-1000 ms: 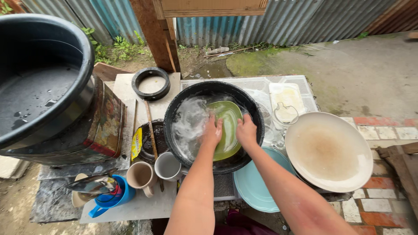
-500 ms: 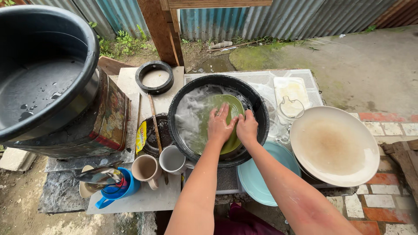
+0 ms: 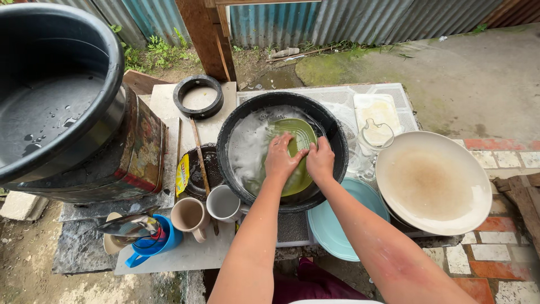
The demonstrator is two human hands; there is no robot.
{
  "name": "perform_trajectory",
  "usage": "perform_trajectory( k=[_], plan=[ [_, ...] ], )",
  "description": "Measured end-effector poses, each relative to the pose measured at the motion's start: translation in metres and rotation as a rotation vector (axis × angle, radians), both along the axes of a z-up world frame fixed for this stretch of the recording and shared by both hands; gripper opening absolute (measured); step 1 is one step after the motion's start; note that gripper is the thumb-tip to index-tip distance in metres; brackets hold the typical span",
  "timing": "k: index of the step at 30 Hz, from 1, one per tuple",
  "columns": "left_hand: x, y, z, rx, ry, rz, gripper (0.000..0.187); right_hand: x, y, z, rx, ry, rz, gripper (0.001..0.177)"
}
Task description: The person washes various dishes including plates, bowls, cups, and a cutting board by hand in a basin of soapy water, scrubbing each item with a sponge.
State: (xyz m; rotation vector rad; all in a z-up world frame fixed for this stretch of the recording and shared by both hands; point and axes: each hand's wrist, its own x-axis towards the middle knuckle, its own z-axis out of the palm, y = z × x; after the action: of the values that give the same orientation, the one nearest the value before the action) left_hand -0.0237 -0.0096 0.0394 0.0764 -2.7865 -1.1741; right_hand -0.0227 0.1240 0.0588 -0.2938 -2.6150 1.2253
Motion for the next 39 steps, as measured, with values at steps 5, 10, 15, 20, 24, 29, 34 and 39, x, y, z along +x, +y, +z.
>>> perform_trajectory(
  k=[5, 10, 15, 20, 24, 29, 34, 39],
  plan=[
    [-0.001, -0.004, 0.004, 0.004, -0.017, 0.002, 0.085, 0.000, 0.000, -0.002, 0.016, 0.062, 0.001, 0.016],
    [0.002, -0.004, 0.012, 0.052, -0.058, -0.026, 0.077, 0.000, 0.000, -0.005, 0.006, 0.053, -0.002, 0.016],
    [0.005, -0.003, 0.023, 0.057, -0.144, -0.050, 0.072, 0.001, 0.000, -0.005, -0.028, 0.017, -0.015, 0.016],
    [0.002, -0.002, 0.015, -0.085, -0.133, -0.040, 0.070, 0.000, 0.001, -0.007, -0.006, 0.055, -0.016, 0.016],
    [-0.001, 0.004, -0.010, -0.079, 0.124, -0.188, 0.061, 0.000, 0.002, -0.005, -0.005, 0.031, -0.009, 0.017],
    [-0.009, -0.009, -0.015, 0.013, -0.403, -0.186, 0.089, 0.002, 0.001, 0.004, 0.072, -0.189, -0.030, 0.020],
    [-0.019, -0.017, -0.035, 0.032, -0.624, 0.070, 0.074, 0.004, -0.007, 0.017, 0.185, -0.519, 0.014, 0.035],
    [0.000, 0.015, -0.024, -0.199, -0.510, -0.335, 0.070, -0.011, 0.005, -0.023, 0.201, -0.611, 0.079, 0.055]
  ],
)
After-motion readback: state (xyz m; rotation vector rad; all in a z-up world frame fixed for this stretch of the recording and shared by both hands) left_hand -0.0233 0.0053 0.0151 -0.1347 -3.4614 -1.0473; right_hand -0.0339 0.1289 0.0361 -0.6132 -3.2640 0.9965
